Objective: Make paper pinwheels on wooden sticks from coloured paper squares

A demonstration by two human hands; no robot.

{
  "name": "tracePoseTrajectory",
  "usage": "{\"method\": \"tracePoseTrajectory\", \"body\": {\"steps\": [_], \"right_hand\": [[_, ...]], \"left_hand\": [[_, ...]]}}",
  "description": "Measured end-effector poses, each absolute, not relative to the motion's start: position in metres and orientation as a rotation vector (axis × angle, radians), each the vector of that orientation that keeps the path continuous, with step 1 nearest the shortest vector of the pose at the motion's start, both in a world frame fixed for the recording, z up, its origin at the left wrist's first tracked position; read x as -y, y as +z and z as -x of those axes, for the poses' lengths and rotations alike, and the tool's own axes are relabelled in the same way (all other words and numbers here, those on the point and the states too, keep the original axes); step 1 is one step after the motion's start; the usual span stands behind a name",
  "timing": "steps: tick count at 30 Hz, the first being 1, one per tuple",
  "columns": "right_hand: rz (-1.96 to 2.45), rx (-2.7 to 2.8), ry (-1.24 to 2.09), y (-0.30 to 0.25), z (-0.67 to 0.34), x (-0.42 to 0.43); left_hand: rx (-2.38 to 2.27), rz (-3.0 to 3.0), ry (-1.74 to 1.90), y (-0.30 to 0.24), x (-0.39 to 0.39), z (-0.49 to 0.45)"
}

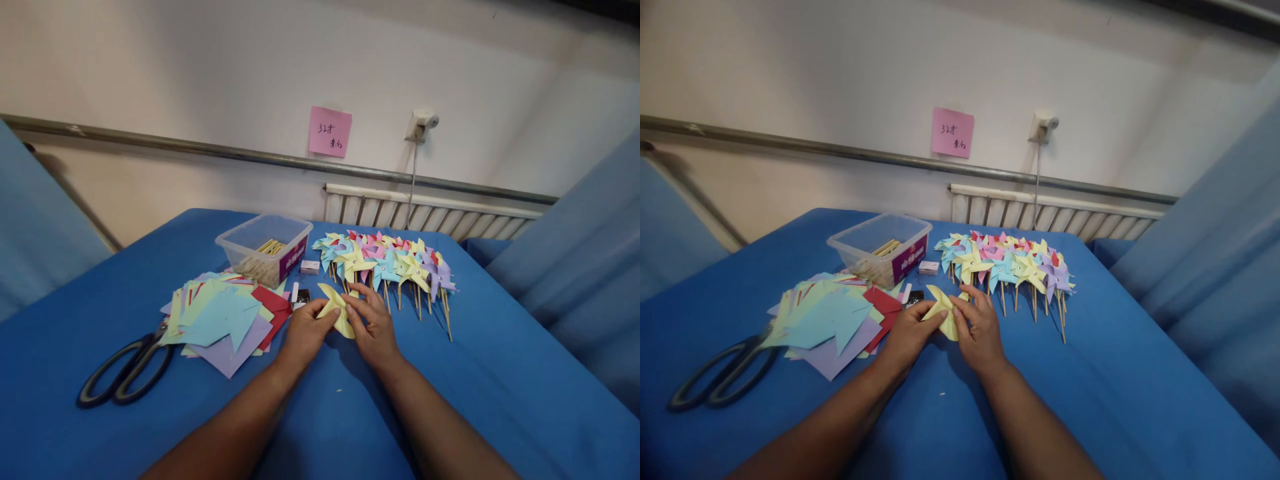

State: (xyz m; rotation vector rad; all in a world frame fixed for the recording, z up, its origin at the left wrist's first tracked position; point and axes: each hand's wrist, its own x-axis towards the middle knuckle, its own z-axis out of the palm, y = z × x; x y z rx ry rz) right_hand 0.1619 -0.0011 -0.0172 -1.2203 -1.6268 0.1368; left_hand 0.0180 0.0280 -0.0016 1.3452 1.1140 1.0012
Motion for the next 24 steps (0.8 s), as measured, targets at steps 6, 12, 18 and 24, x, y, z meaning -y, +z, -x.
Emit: {"method": "tracePoseTrajectory", "body": {"steps": [6,12,18,24], "right_hand": [[1.179,1.577,0.227,-0.017,-0.159,0.002],[1.193,1.450,0.282,-0.012,-0.158,0.006],[1.210,1.714,0.171,-0.013,-0.151,0.009],[1.263,1.765,0.126,-0.016,-0.149,0.008]], "left_hand": [[-1.093,-1.235,1.030,-0.005,-0.029,-0.018],[-1.005,-1.031,1.073,-0.005,-0.029,-0.019],[-0.887,-0.777,1.076,0.004,-0.026,-0.019],[-0.903,-0.667,1.081,0.004,-0.024,-0.018]]}}
